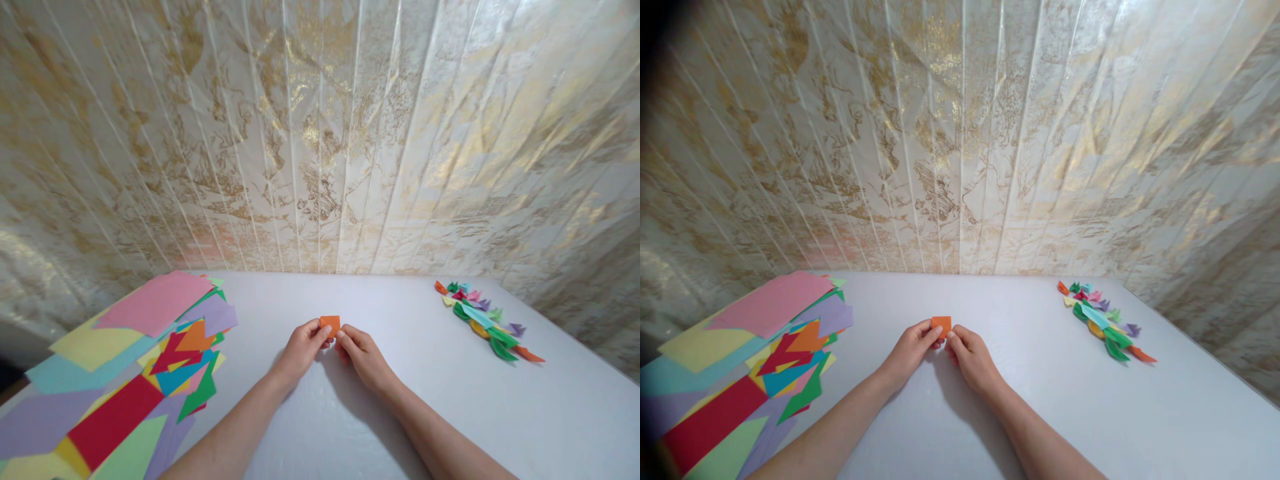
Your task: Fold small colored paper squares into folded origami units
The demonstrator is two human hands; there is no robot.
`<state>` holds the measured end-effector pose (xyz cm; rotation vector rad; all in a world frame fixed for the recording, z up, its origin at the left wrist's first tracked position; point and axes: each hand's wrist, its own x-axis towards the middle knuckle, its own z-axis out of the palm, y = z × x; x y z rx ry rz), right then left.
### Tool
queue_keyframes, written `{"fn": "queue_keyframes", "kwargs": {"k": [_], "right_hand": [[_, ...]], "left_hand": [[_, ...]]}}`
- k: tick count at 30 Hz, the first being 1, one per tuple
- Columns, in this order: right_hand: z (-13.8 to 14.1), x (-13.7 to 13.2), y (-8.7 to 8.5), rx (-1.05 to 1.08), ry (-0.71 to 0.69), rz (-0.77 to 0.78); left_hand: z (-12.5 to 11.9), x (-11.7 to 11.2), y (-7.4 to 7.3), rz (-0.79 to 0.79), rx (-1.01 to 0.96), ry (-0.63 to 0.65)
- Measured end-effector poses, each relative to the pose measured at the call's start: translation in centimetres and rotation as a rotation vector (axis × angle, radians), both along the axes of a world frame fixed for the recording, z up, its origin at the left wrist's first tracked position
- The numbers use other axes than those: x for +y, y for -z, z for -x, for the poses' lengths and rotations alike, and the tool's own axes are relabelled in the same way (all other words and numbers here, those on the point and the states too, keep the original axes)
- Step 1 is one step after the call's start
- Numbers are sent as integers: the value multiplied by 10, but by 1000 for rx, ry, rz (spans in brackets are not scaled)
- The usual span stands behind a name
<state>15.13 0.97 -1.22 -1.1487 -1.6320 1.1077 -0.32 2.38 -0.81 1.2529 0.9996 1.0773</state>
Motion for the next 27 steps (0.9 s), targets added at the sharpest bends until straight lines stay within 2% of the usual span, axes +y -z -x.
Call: {"fn": "queue_keyframes", "kwargs": {"k": [13,19,23,25,27], "right_hand": [[-1,3,7,-40,-2,50],[3,1,7,68,48,10],[1,1,7,47,46,-17],[0,1,8,38,66,-36],[-1,3,9,66,93,-37]], "left_hand": [[2,1,3,-24,2,-78],[2,-1,3,-77,52,-11],[0,-6,9,-147,160,45],[-2,-6,8,-179,192,-5],[-3,-6,-1,-217,190,-149]]}}
